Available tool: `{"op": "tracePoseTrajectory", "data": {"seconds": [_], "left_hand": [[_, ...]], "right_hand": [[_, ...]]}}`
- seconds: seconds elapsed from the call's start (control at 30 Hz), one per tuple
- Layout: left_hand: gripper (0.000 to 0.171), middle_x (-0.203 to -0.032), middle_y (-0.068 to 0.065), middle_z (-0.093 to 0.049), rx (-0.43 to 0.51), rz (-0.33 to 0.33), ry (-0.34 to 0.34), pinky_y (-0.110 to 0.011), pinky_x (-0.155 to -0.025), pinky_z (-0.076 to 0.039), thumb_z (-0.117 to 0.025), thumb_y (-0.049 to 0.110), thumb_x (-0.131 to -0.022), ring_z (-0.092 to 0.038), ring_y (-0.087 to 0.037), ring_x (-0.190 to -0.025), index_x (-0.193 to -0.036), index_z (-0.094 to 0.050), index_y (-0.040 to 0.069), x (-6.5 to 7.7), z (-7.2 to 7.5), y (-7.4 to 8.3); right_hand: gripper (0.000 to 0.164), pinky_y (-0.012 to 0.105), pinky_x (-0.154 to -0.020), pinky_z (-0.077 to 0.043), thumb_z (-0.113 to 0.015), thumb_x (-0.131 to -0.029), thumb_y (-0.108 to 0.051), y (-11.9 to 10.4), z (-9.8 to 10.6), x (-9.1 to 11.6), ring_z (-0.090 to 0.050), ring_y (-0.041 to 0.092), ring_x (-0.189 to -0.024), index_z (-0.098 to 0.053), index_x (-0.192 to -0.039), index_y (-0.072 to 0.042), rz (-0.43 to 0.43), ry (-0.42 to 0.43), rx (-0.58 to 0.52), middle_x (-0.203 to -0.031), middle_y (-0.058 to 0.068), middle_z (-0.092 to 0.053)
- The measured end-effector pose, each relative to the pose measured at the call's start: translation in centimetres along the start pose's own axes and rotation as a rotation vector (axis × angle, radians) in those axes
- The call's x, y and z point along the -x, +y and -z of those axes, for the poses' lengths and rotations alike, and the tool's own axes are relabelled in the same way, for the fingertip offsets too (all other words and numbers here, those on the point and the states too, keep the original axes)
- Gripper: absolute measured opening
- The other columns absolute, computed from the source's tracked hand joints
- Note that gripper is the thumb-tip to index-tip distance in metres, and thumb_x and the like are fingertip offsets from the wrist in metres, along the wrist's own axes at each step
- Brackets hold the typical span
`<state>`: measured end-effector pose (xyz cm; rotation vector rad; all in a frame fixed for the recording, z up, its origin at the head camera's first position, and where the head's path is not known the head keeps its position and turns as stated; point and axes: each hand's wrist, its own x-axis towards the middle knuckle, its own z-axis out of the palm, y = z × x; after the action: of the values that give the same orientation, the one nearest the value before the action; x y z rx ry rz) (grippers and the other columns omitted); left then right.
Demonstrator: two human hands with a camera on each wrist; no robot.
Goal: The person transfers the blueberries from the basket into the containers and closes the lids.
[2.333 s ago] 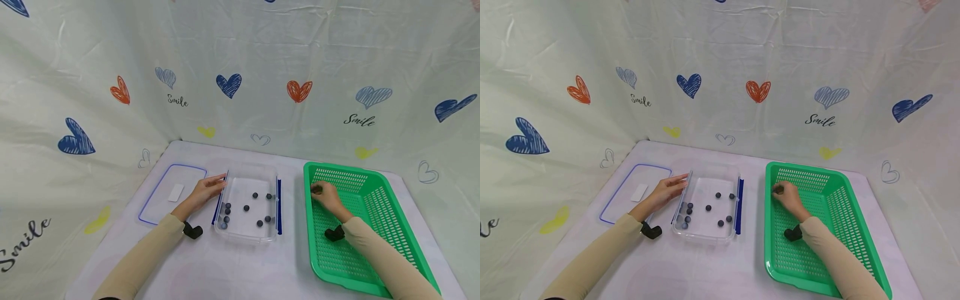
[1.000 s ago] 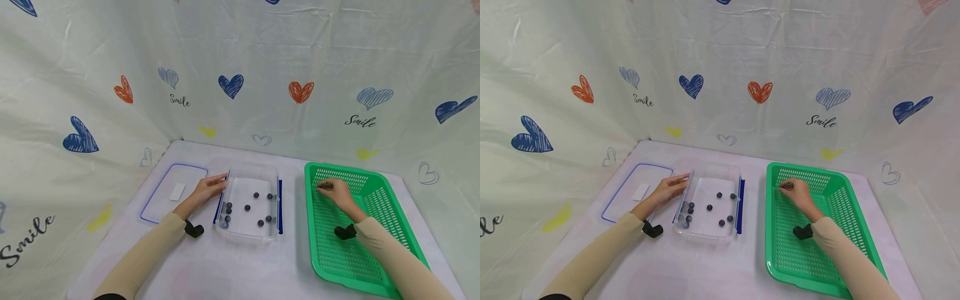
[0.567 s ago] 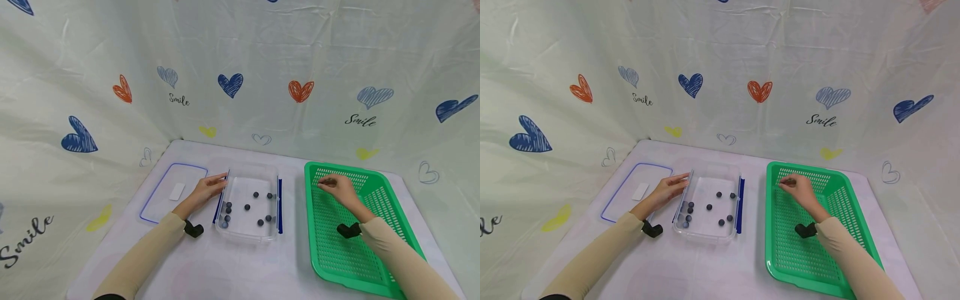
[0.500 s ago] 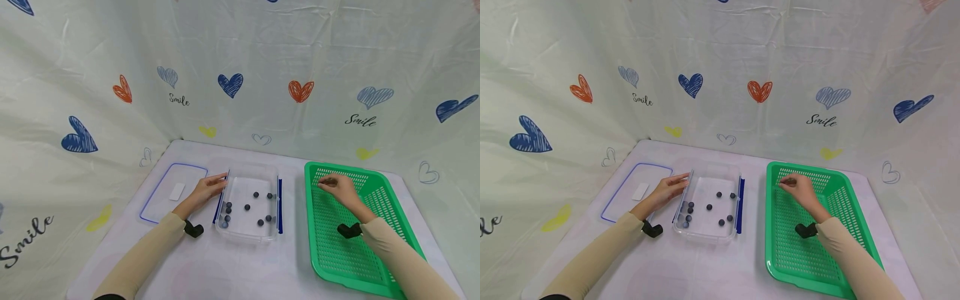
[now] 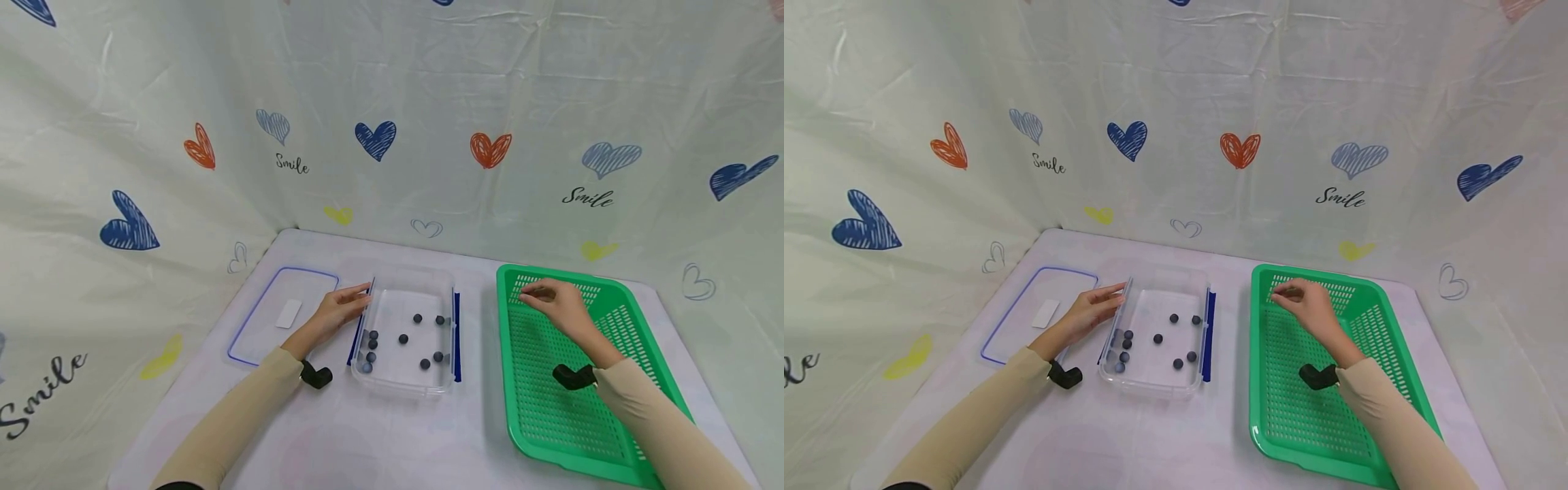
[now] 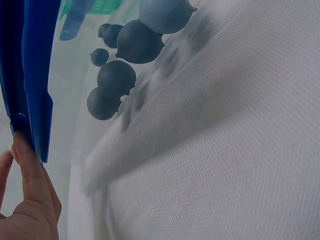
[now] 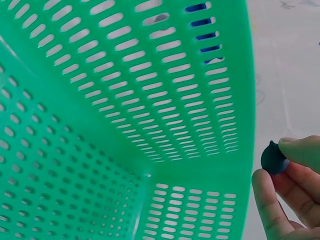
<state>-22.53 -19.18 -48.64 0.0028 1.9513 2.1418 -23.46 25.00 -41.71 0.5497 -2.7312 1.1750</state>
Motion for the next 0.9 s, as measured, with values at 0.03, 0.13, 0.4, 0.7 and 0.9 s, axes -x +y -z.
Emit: {"op": "tracePoseTrajectory", "data": {"seconds": [0.03,0.13,0.4,0.7,0.9], "left_hand": [[0.055,-0.112,-0.011,-0.055,0.006,0.004,0.004,-0.026,-0.092,-0.045,-0.071,0.023,-0.082,-0.055,-0.016,-0.107,-0.132,-0.051,0.011,0.0,0.0,0.0],[0.055,-0.112,-0.011,-0.055,-0.004,0.003,0.006,-0.026,-0.092,-0.045,-0.071,0.024,-0.081,-0.055,-0.017,-0.108,-0.132,-0.052,0.012,0.0,0.0,0.0],[0.057,-0.112,-0.010,-0.054,-0.035,-0.005,0.002,-0.026,-0.092,-0.045,-0.070,0.027,-0.082,-0.053,-0.020,-0.110,-0.133,-0.050,0.012,0.0,0.0,0.1],[0.055,-0.110,-0.011,-0.055,-0.024,-0.005,0.008,-0.026,-0.091,-0.045,-0.070,0.024,-0.082,-0.053,-0.020,-0.109,-0.132,-0.052,0.012,-0.1,-0.1,0.1],[0.055,-0.111,-0.011,-0.055,-0.019,0.005,0.013,-0.026,-0.091,-0.045,-0.071,0.026,-0.081,-0.054,-0.019,-0.109,-0.131,-0.052,0.013,0.0,-0.1,0.0]], "right_hand": [[0.022,0.021,-0.067,-0.051,-0.066,-0.086,-0.023,-0.1,0.0,0.0,-0.064,0.012,-0.081,-0.067,-0.100,-0.006,-0.001,0.000,-0.001,-0.096,0.011,-0.066],[0.021,0.020,-0.067,-0.051,-0.066,-0.086,-0.023,-0.7,0.2,0.0,-0.062,0.006,-0.079,-0.067,-0.100,-0.007,0.004,0.005,0.001,-0.096,0.008,-0.066],[0.021,0.018,-0.067,-0.051,-0.066,-0.086,-0.019,-2.3,0.3,0.1,-0.062,0.003,-0.079,-0.066,-0.102,-0.005,0.050,0.009,-0.013,-0.097,0.008,-0.066],[0.024,0.019,-0.067,-0.051,-0.066,-0.086,-0.023,-3.4,0.2,-0.1,-0.062,0.005,-0.081,-0.066,-0.104,-0.006,0.047,-0.001,-0.013,-0.099,0.007,-0.065],[0.025,0.021,-0.068,-0.052,-0.066,-0.086,-0.023,-4.3,0.1,-0.4,-0.063,0.008,-0.082,-0.066,-0.104,-0.005,0.043,-0.009,-0.049,-0.099,0.007,-0.065]]}}
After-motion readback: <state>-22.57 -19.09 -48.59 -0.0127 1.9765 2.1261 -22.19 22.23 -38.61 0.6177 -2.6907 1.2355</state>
